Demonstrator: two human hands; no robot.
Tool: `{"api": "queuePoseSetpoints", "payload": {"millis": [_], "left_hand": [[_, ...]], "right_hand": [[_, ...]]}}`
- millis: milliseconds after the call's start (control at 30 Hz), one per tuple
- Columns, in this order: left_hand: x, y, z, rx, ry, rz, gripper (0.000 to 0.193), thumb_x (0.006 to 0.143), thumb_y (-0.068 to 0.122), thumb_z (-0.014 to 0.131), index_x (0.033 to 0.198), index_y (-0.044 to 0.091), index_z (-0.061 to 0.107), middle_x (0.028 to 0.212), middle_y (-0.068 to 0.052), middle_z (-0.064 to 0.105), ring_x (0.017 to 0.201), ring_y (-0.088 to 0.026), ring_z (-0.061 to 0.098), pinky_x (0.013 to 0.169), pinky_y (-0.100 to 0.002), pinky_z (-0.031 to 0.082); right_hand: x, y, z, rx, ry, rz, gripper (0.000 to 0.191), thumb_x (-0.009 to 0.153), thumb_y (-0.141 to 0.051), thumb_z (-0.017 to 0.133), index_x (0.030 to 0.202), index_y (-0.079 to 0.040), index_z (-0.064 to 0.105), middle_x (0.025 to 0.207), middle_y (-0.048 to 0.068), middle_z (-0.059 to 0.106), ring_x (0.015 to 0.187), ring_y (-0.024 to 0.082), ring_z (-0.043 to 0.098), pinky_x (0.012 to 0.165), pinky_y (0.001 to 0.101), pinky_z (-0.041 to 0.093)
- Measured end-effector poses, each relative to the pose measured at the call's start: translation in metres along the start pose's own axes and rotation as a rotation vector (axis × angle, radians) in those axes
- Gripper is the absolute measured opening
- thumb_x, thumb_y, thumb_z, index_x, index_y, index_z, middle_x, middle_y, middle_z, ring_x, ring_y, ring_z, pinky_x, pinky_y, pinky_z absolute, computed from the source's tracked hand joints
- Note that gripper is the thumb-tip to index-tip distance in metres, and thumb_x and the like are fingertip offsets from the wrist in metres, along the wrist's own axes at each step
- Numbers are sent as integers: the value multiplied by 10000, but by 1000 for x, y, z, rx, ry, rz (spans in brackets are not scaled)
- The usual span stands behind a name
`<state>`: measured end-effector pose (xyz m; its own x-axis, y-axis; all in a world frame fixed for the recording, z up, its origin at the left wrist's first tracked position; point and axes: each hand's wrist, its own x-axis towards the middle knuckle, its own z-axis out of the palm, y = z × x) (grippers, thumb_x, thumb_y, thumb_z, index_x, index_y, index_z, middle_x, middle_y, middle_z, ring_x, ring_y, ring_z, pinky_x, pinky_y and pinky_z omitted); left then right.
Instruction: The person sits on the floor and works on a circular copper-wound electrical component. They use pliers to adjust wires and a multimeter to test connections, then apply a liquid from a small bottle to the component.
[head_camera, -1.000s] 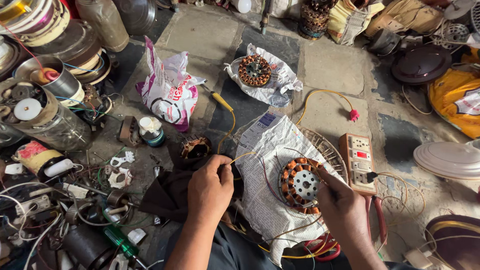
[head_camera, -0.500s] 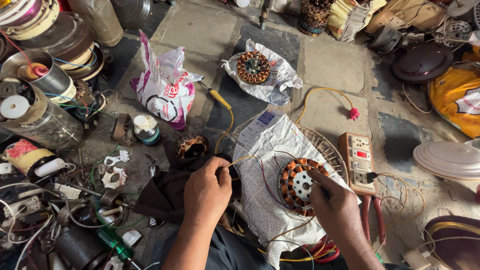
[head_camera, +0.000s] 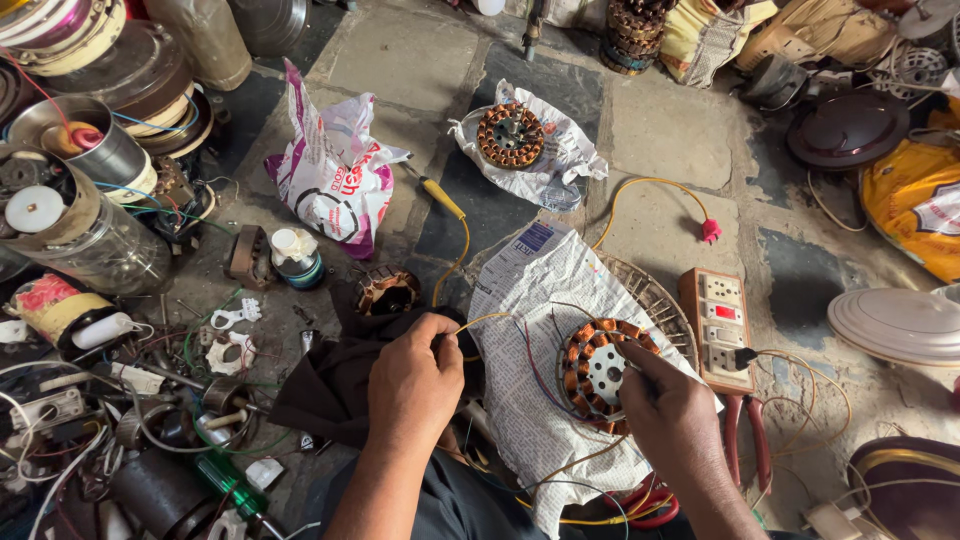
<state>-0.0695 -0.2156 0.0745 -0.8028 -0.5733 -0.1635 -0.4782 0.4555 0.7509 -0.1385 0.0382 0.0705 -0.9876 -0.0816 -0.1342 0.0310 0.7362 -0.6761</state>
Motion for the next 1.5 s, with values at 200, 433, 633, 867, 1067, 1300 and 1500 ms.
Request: {"api": "queuePoseSetpoints", "payload": {"millis": [200, 433, 633, 867, 1067, 1300, 1500], "left_hand": [[0, -1, 0, -68, 40, 51, 168, 910, 215, 641, 1038, 139, 717, 854, -141, 765, 794, -342, 744, 722, -467, 564], [2, -1, -2, -38, 6, 34, 167, 908, 230, 651, 1028, 138, 721, 847, -151, 761, 808, -359, 736, 729, -478, 560], [2, -3, -2, -22, 17, 37, 174, 905, 235, 650, 1029, 140, 726, 866, -156, 761, 834, -371, 730, 748, -488, 557], [1, -1, -7, -11, -14, -4, 189, 913, 238, 639, 1052, 144, 726, 907, -144, 767, 862, -354, 739, 780, -473, 562], [-1, 4, -7, 2, -17, -18, 203, 913, 241, 636, 1066, 147, 730, 925, -140, 771, 871, -344, 740, 793, -467, 564], [1, -2, -1, 4, -19, -24, 204, 914, 246, 634, 1064, 148, 732, 931, -145, 766, 883, -354, 734, 790, -475, 563], [0, -14, -2, -82, 198, 202, 123, 909, 164, 638, 994, 96, 694, 936, -146, 761, 899, -385, 712, 762, -489, 546]], "right_hand": [[0, 1, 0, -15, 12, -6, 398, 906, -172, 643, 1291, -110, 724, 679, 130, 757, 573, 112, 651, 569, 304, 538], [2, -1, -1, -25, 19, -8, 389, 901, -171, 644, 1277, -113, 727, 695, 106, 765, 590, 92, 662, 574, 287, 543], [-1, -1, -1, -10, 43, -19, 395, 903, -160, 646, 1287, -116, 730, 684, 113, 751, 585, 91, 620, 564, 292, 525], [0, -2, 1, -9, -5, -34, 383, 905, -153, 642, 1276, -115, 732, 698, 82, 761, 585, 75, 642, 573, 269, 535], [-1, -3, -3, 2, -24, 35, 398, 928, -163, 635, 1314, -124, 722, 703, 127, 760, 595, 108, 619, 580, 304, 532], [1, 2, -1, 13, -11, -28, 380, 911, -152, 643, 1277, -93, 725, 722, 95, 770, 621, 75, 656, 599, 271, 542], [-24, -1, 4, 197, 68, -70, 396, 947, -142, 639, 1335, -78, 692, 722, 55, 672, 630, 66, 536, 557, 264, 456]]}}
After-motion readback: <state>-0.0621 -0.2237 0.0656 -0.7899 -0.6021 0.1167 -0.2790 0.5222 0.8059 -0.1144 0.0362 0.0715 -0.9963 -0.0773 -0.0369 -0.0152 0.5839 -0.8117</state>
